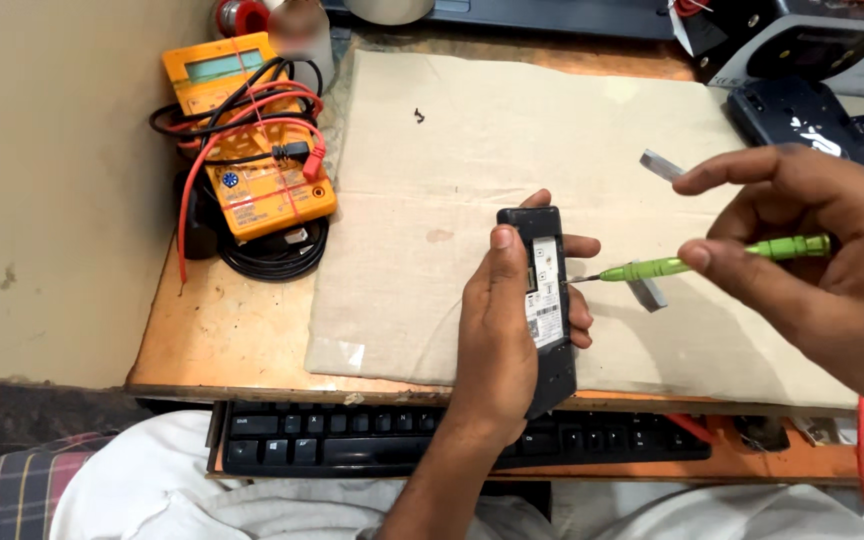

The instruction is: The person picks up a feature phone from the workbench, removes its back cover and battery, and uses a small green screwdriver to unscrew the rear panel. They then reattach the battery and press the back cover closed, handling the phone and its battery on the desk.

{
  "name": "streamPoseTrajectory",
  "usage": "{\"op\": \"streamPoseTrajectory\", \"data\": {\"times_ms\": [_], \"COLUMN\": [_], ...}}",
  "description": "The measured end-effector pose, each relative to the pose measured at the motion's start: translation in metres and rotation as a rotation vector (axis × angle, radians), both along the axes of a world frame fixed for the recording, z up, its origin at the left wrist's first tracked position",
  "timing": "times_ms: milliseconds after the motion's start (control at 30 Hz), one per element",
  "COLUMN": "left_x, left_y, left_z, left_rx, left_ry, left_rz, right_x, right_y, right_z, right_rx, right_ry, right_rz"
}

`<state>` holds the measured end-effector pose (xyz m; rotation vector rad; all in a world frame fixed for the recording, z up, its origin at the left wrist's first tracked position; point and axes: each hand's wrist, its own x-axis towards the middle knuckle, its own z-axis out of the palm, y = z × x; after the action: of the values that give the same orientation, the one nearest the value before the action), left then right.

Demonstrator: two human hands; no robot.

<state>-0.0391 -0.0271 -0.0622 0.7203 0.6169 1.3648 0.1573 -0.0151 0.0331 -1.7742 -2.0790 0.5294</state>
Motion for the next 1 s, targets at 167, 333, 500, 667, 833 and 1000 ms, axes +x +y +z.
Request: {"op": "streamPoseTrajectory", "data": {"times_ms": [167, 333, 500, 667, 833, 1000], "left_x": [0.003, 0.005, 0.006, 0.007, 0.009, 0.012], "left_y": [0.001, 0.001, -0.001, -0.001, -0.003, -0.003], "left_z": [0.001, 0.001, 0.001, 0.002, 0.004, 0.000], "left_rx": [-0.021, -0.023, -0.013, 0.001, -0.014, -0.013], "left_ry": [0.009, 0.031, 0.060, 0.053, 0.078, 0.058], "left_rz": [-0.001, -0.005, 0.005, 0.011, 0.010, 0.015], "right_x": [-0.009, -0.011, -0.009, -0.004, 0.002, 0.021], "right_y": [-0.004, -0.011, -0.020, -0.024, -0.027, -0.022], "right_z": [0.005, 0.008, 0.002, -0.003, -0.015, -0.031], "right_rx": [0.016, -0.048, 0.065, 0.011, 0.093, 0.188], "right_ry": [0.183, -0.065, 0.247, 0.242, 0.321, 0.468], "right_rz": [0.030, -0.113, 0.042, -0.155, -0.157, -0.224]}}
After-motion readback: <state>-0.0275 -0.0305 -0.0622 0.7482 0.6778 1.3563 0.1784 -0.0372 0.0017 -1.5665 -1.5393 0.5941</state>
